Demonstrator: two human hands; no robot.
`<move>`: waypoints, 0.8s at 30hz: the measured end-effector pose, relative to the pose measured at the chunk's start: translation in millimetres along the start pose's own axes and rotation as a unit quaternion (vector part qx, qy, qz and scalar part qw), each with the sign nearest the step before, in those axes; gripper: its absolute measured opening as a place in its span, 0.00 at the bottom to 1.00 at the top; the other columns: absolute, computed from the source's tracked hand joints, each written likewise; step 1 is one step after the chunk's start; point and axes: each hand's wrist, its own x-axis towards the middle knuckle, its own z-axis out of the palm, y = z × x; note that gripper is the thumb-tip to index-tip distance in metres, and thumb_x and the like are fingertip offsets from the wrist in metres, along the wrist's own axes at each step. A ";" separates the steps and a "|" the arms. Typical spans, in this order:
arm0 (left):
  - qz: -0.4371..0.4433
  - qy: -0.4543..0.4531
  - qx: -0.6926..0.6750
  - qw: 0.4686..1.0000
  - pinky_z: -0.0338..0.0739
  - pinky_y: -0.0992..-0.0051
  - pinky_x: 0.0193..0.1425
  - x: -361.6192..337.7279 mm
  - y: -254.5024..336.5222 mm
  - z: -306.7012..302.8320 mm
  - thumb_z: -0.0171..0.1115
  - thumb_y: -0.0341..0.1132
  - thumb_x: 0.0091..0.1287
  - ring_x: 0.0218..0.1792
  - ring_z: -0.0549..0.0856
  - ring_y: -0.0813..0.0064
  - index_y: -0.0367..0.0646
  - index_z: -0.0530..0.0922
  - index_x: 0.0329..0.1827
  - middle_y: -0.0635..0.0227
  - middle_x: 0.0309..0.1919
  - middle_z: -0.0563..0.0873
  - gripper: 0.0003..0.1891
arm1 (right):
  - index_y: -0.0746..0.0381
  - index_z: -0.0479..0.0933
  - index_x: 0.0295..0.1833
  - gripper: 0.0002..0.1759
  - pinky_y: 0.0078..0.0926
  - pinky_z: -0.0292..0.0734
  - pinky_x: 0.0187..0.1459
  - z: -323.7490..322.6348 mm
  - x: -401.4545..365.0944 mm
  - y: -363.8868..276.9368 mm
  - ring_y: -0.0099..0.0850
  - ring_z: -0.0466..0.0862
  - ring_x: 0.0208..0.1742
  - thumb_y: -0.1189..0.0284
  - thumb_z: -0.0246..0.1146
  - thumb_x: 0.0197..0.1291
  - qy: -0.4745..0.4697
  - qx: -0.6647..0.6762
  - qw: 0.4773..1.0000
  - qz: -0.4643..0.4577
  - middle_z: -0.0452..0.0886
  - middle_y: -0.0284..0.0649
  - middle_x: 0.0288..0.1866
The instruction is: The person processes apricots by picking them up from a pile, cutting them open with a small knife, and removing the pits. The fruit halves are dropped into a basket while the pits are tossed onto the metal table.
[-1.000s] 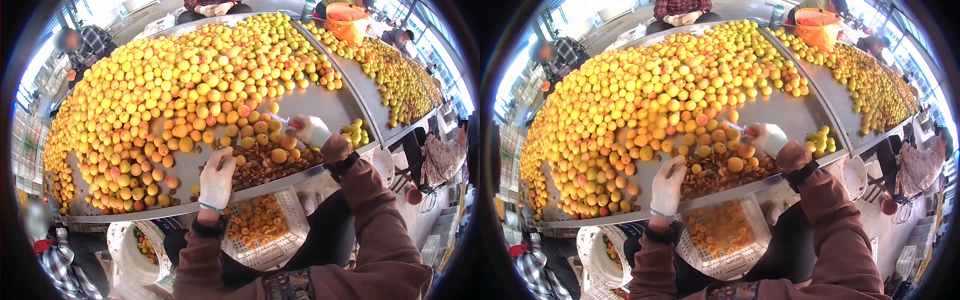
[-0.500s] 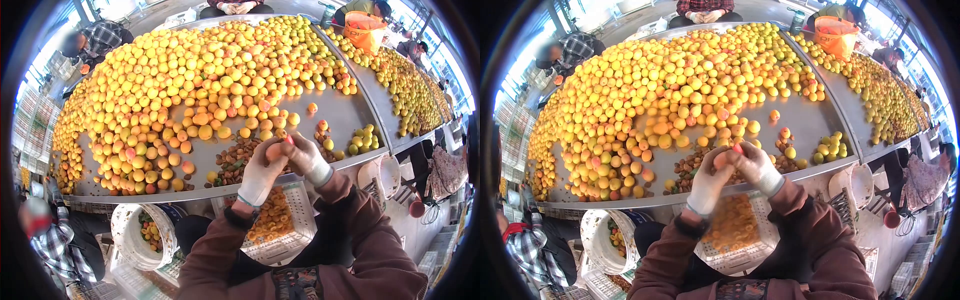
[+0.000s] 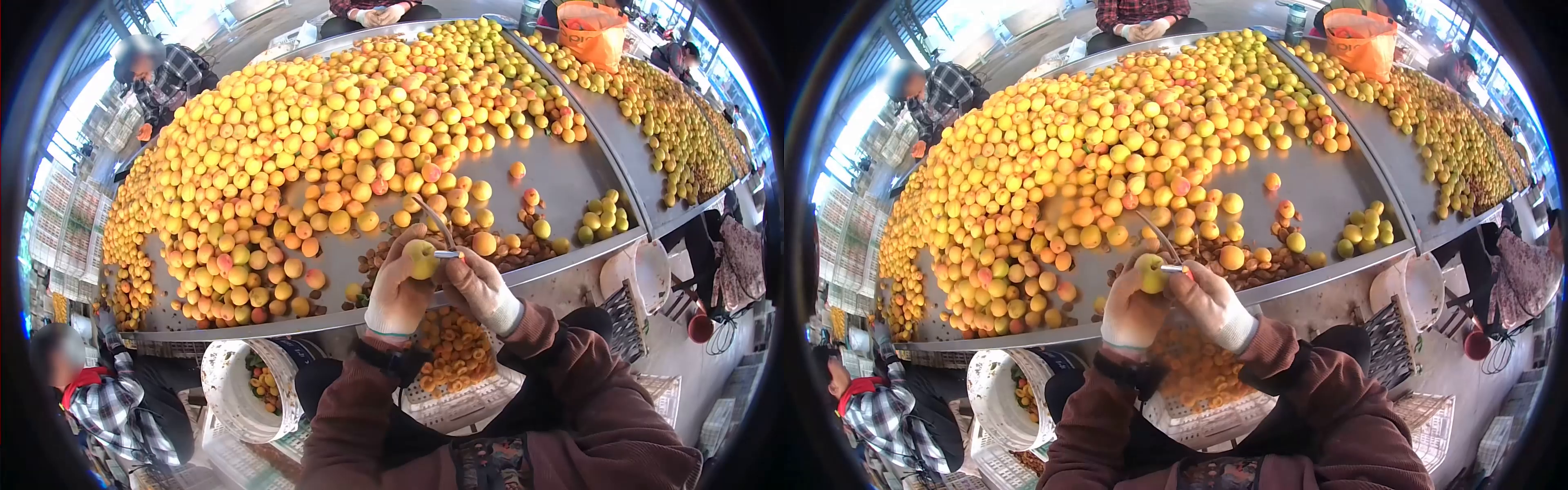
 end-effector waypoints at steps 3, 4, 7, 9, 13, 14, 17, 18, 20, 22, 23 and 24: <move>-0.009 -0.017 0.020 1.000 0.70 0.63 0.67 0.1 3.4 -1.3 0.50 0.29 0.63 0.59 0.77 0.65 0.38 0.66 0.68 0.59 0.55 0.79 0.27 | 0.62 0.74 0.46 0.20 0.20 0.69 0.42 -2.0 0.2 3.0 0.18 0.69 0.38 0.53 0.55 0.73 0.014 0.026 1.000 0.010 0.71 0.27 0.35; -0.010 -0.016 0.020 1.000 0.70 0.63 0.67 0.5 3.4 -1.9 0.50 0.29 0.63 0.59 0.77 0.65 0.38 0.66 0.68 0.59 0.55 0.79 0.27 | 0.62 0.74 0.46 0.20 0.20 0.69 0.41 -5.4 0.8 8.0 0.17 0.69 0.38 0.54 0.55 0.73 0.010 -0.010 1.000 0.006 0.71 0.27 0.35; -0.013 -0.015 0.038 0.999 0.70 0.65 0.67 1.9 2.3 -2.6 0.50 0.27 0.60 0.58 0.78 0.65 0.38 0.65 0.69 0.59 0.55 0.79 0.30 | 0.62 0.73 0.46 0.20 0.20 0.69 0.39 -7.5 -0.2 10.1 0.17 0.69 0.37 0.54 0.54 0.73 0.007 -0.050 0.999 0.015 0.71 0.28 0.34; -0.001 -0.014 0.047 0.999 0.71 0.66 0.66 2.1 1.7 -0.6 0.51 0.26 0.59 0.57 0.78 0.66 0.38 0.65 0.69 0.60 0.54 0.78 0.30 | 0.62 0.73 0.46 0.19 0.20 0.70 0.39 -4.6 -1.2 8.2 0.18 0.68 0.37 0.55 0.54 0.74 0.007 -0.054 0.998 0.027 0.71 0.28 0.34; -0.004 0.014 0.081 0.997 0.71 0.67 0.64 -0.3 4.4 7.2 0.50 0.26 0.59 0.54 0.78 0.67 0.38 0.66 0.69 0.62 0.52 0.78 0.30 | 0.63 0.72 0.45 0.18 0.22 0.71 0.40 2.4 -1.0 9.0 0.19 0.71 0.37 0.57 0.53 0.75 0.040 -0.069 0.997 0.003 0.72 0.30 0.32; 0.000 0.016 0.094 0.995 0.71 0.68 0.63 -0.1 3.6 6.3 0.50 0.25 0.58 0.53 0.78 0.68 0.39 0.66 0.68 0.62 0.51 0.77 0.30 | 0.64 0.72 0.45 0.18 0.23 0.72 0.40 2.5 -0.7 10.2 0.20 0.72 0.37 0.58 0.53 0.75 0.050 -0.093 0.994 0.010 0.74 0.32 0.32; 0.008 0.023 0.123 0.992 0.71 0.70 0.62 -0.4 1.6 1.2 0.50 0.25 0.58 0.52 0.78 0.70 0.39 0.66 0.68 0.64 0.50 0.77 0.30 | 0.65 0.72 0.47 0.19 0.25 0.75 0.41 4.3 0.0 17.8 0.22 0.77 0.38 0.57 0.53 0.75 0.064 -0.148 0.986 -0.034 0.78 0.36 0.33; 0.010 0.027 0.139 0.990 0.71 0.72 0.61 -0.4 1.2 -1.0 0.50 0.25 0.59 0.52 0.78 0.71 0.39 0.66 0.69 0.65 0.49 0.77 0.30 | 0.65 0.72 0.47 0.19 0.25 0.75 0.41 6.5 0.7 19.0 0.22 0.77 0.38 0.57 0.53 0.75 0.065 -0.148 0.986 -0.034 0.78 0.36 0.33; 0.014 0.044 0.175 0.984 0.72 0.73 0.59 -0.5 2.9 -5.8 0.51 0.24 0.59 0.51 0.77 0.73 0.39 0.66 0.69 0.66 0.50 0.76 0.30 | 0.66 0.71 0.48 0.21 0.26 0.77 0.42 13.0 3.5 21.0 0.24 0.79 0.40 0.55 0.52 0.75 0.081 -0.139 0.986 -0.049 0.80 0.40 0.35; 0.020 0.060 0.210 0.976 0.73 0.75 0.57 -0.4 5.3 -3.0 0.52 0.23 0.58 0.51 0.77 0.75 0.39 0.66 0.69 0.67 0.50 0.76 0.31 | 0.66 0.71 0.48 0.22 0.27 0.78 0.43 17.0 7.0 27.6 0.24 0.80 0.41 0.54 0.52 0.75 0.081 -0.131 0.987 -0.040 0.80 0.40 0.35; 0.022 0.081 0.265 0.961 0.73 0.77 0.56 -0.3 6.7 1.4 0.52 0.21 0.58 0.50 0.77 0.76 0.39 0.66 0.70 0.67 0.50 0.75 0.31 | 0.66 0.71 0.48 0.23 0.28 0.78 0.44 16.4 10.1 36.2 0.25 0.80 0.41 0.54 0.51 0.75 0.086 -0.127 0.988 -0.028 0.80 0.41 0.35; 0.022 0.101 0.321 0.942 0.74 0.78 0.54 0.2 8.3 4.3 0.53 0.20 0.58 0.50 0.77 0.77 0.38 0.65 0.71 0.68 0.50 0.74 0.32 | 0.66 0.71 0.48 0.23 0.28 0.78 0.44 16.3 13.1 43.7 0.25 0.81 0.42 0.54 0.51 0.75 0.092 -0.121 0.988 -0.016 0.81 0.41 0.36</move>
